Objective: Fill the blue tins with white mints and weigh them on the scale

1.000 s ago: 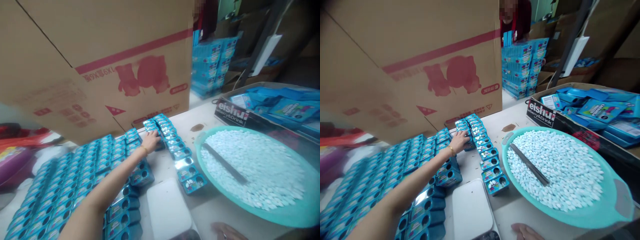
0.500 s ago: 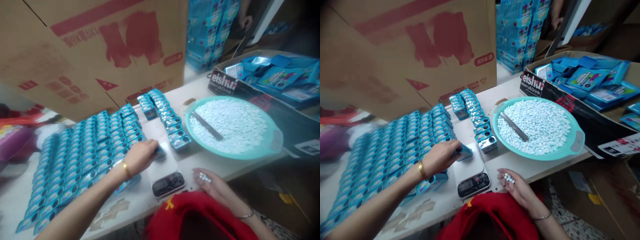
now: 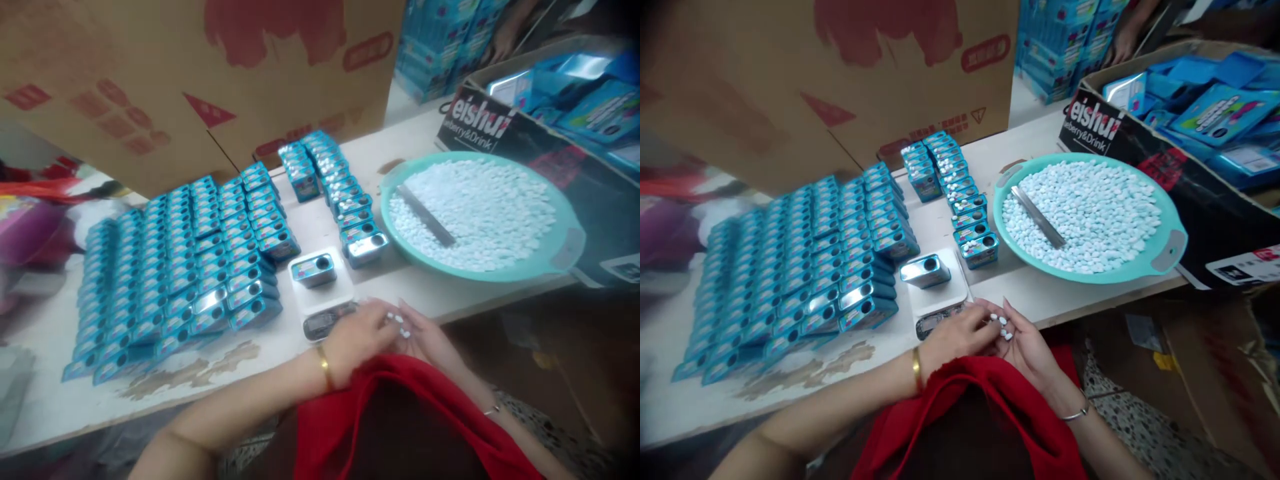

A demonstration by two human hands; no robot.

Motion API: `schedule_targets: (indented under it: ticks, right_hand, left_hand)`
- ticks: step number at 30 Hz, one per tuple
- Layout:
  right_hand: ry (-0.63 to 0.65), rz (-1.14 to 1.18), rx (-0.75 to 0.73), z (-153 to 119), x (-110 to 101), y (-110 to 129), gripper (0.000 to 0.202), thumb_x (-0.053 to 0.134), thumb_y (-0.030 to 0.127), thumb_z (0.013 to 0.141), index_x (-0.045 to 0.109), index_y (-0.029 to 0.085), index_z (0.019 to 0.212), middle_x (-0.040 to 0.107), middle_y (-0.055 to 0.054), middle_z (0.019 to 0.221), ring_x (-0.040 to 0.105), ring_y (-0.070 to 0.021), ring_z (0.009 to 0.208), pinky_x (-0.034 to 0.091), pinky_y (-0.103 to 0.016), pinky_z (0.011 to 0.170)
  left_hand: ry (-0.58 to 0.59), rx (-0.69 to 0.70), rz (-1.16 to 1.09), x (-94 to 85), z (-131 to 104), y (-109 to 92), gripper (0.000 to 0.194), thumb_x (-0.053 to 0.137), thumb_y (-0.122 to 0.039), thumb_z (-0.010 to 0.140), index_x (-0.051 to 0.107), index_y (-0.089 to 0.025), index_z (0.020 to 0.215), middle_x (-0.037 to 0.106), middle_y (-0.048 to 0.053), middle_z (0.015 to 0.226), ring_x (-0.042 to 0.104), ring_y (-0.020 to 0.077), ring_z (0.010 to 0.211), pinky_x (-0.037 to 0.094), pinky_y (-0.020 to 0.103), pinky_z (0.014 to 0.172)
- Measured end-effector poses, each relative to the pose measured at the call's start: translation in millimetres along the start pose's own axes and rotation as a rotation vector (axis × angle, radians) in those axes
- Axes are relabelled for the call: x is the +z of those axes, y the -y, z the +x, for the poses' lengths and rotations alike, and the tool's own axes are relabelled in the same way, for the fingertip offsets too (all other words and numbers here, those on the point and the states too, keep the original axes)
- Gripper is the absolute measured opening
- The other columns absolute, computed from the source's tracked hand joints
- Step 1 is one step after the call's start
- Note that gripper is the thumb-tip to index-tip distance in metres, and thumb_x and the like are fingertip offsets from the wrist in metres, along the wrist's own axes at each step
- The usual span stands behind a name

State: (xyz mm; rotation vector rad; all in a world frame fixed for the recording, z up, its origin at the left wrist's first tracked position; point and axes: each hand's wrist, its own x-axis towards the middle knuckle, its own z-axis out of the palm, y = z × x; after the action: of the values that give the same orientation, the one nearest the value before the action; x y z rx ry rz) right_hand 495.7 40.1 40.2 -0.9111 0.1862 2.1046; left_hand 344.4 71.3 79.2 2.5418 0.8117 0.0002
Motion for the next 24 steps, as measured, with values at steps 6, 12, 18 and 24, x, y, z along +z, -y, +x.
schedule_targets:
  ticks: [6, 12, 18, 24]
  right_hand:
    - [-0.128, -0.066, 0.0, -9.7, 1.3, -1.6, 0.036, 0.048, 0.031, 0.09, 0.058, 0.016, 0.121, 0.068, -0.01, 0.114, 0.066, -0.0212, 0.101, 0.054, -0.032, 0.085]
    - [-0.076, -0.064, 0.122, -9.8, 7.7, -8.9, 0.039, 0.042, 0.032, 0.092, 0.054, 0.016, 0.125, 0.071, -0.01, 0.106, 0.067, -0.0221, 0.097, 0.055, -0.035, 0.083]
    - [-0.115, -0.098, 0.064, -7.8, 15.7, -8.7, 0.038, 0.042, 0.029, 0.093, 0.052, 0.018, 0.127, 0.069, -0.009, 0.112, 0.066, -0.0197, 0.1, 0.053, -0.032, 0.086]
    - [-0.11, -0.014, 0.13, -6.0, 22.1, -9.0, 0.033, 0.041, 0.026, 0.093, 0.055, 0.016, 0.121, 0.072, -0.008, 0.099, 0.068, -0.0198, 0.093, 0.055, -0.032, 0.081]
  left_hand:
    - [0.059, -0.252, -0.324, 37.5, 14.8, -7.5, 0.027, 0.036, -0.039, 0.094, 0.052, -0.026, 0.111, 0.056, 0.003, 0.106, 0.058, 0.0158, 0.084, 0.044, 0.024, 0.059]
    - [0.073, -0.237, -0.263, 27.9, 3.0, -6.0, 0.023, 0.04, -0.03, 0.091, 0.053, -0.023, 0.109, 0.055, 0.006, 0.107, 0.056, 0.0174, 0.087, 0.046, 0.025, 0.065]
    - [0.076, -0.206, -0.138, 33.5, 4.8, -4.3, 0.025, 0.035, -0.029, 0.093, 0.055, -0.021, 0.107, 0.055, 0.007, 0.112, 0.056, 0.0169, 0.084, 0.044, 0.025, 0.06]
    - [-0.105, -0.105, -0.089, 33.5, 0.8, -1.5, 0.024, 0.035, -0.025, 0.094, 0.058, -0.018, 0.094, 0.058, 0.008, 0.1, 0.055, 0.0178, 0.089, 0.046, 0.027, 0.069]
